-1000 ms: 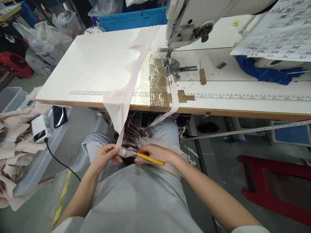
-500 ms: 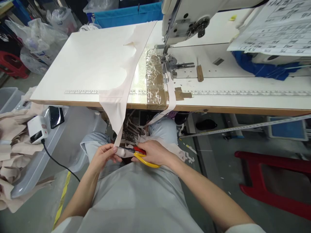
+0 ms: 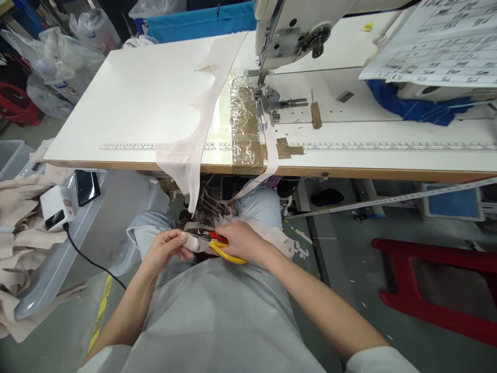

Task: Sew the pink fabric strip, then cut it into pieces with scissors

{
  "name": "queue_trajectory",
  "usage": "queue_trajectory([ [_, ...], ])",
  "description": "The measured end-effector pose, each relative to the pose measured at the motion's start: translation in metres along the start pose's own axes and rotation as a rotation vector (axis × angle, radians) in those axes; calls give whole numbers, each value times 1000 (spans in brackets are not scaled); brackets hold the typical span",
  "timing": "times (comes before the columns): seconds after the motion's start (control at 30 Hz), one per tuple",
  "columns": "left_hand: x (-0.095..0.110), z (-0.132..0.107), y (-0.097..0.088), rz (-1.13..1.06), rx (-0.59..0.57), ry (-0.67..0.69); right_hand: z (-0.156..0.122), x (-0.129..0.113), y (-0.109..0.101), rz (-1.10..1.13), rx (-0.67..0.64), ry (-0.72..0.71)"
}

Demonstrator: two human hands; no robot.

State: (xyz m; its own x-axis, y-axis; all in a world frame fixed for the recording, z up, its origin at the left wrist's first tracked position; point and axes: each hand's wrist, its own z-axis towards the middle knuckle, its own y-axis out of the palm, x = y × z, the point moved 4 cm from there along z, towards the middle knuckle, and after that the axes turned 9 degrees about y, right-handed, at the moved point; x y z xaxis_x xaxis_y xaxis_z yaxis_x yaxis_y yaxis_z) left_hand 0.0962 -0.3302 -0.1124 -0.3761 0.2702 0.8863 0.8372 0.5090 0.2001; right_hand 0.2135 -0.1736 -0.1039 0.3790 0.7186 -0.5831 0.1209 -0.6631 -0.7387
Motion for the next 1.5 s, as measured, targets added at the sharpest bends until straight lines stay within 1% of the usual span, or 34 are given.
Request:
queue_trajectory([
  [0.07, 3, 3, -3, 176, -30, 30, -5, 6, 1, 73, 44, 15],
  [0.1, 9, 5, -3, 317, -35, 85, -10, 9, 1, 119, 67, 27],
  [0.13, 16, 8, -2, 494, -39, 175, -14, 12, 2, 173, 87, 43],
  [0.17, 27, 11, 3, 699, -51, 293, -19, 14, 4, 234, 101, 62],
  [0.23, 49, 20, 22, 1141, -129, 546, -29, 18, 8, 358, 107, 106],
  [0.27, 59, 26, 34, 1350, -200, 643, -34, 19, 11, 410, 102, 127],
  [0.3, 67, 33, 46, 1536, -272, 700, -38, 19, 14, 452, 96, 146],
  [0.33, 74, 42, 55, 1696, -323, 715, -42, 19, 16, 484, 89, 162],
  [0.37, 81, 52, 61, 1824, -350, 698, -46, 19, 17, 507, 87, 177],
  [0.4, 87, 63, 62, 1916, -352, 661, -49, 19, 17, 527, 90, 190],
  [0.43, 92, 72, 60, 1963, -334, 608, -53, 19, 17, 546, 94, 202],
  [0.47, 95, 81, 52, 1950, -293, 538, -56, 20, 17, 568, 99, 214],
  [0.5, 96, 87, 40, 1892, -238, 461, -59, 23, 17, 592, 102, 225],
  [0.57, 87, 91, 8, 1723, -121, 313, -65, 29, 17, 638, 114, 250],
  [0.6, 78, 88, -9, 1644, -69, 243, -68, 33, 18, 661, 120, 264],
  [0.67, 52, 78, -36, 1556, -27, 142, -71, 40, 21, 711, 123, 288],
  [0.7, 37, 70, -43, 1512, -31, 106, -71, 42, 23, 735, 117, 295],
  [0.73, 23, 62, -45, 1456, -40, 80, -71, 43, 25, 755, 105, 299],
  [0.77, 10, 53, -43, 1409, -52, 67, -69, 43, 27, 768, 89, 301],
  [0.8, -1, 46, -36, 1324, -64, 66, -67, 42, 28, 771, 71, 303],
  [0.83, -8, 39, -27, 1175, -73, 75, -65, 40, 28, 763, 50, 304],
  [0.87, -12, 33, -15, 963, -79, 87, -62, 37, 27, 745, 26, 300],
  [0.93, -9, 24, 7, 456, -80, 108, -57, 30, 23, 693, -16, 273],
  [0.97, -4, 21, 15, 242, -79, 109, -54, 27, 20, 663, -35, 253],
  [1.0, 2, 18, 22, 103, -75, 101, -52, 23, 16, 632, -51, 230],
  [1.07, 13, 14, 27, 53, -59, 70, -49, 18, 9, 570, -71, 192],
  [1.17, 20, 9, 27, 72, -39, 27, -45, 13, 3, 492, -96, 155],
  [1.33, 15, 4, 26, 24, -71, -10, -37, 5, 2, 454, -187, 109],
  [1.43, 10, 3, 25, -9, -59, -8, -33, 3, 2, 463, -256, 98],
  [1.5, 8, 3, 23, -25, -50, 2, -32, 3, 2, 437, -267, 97],
])
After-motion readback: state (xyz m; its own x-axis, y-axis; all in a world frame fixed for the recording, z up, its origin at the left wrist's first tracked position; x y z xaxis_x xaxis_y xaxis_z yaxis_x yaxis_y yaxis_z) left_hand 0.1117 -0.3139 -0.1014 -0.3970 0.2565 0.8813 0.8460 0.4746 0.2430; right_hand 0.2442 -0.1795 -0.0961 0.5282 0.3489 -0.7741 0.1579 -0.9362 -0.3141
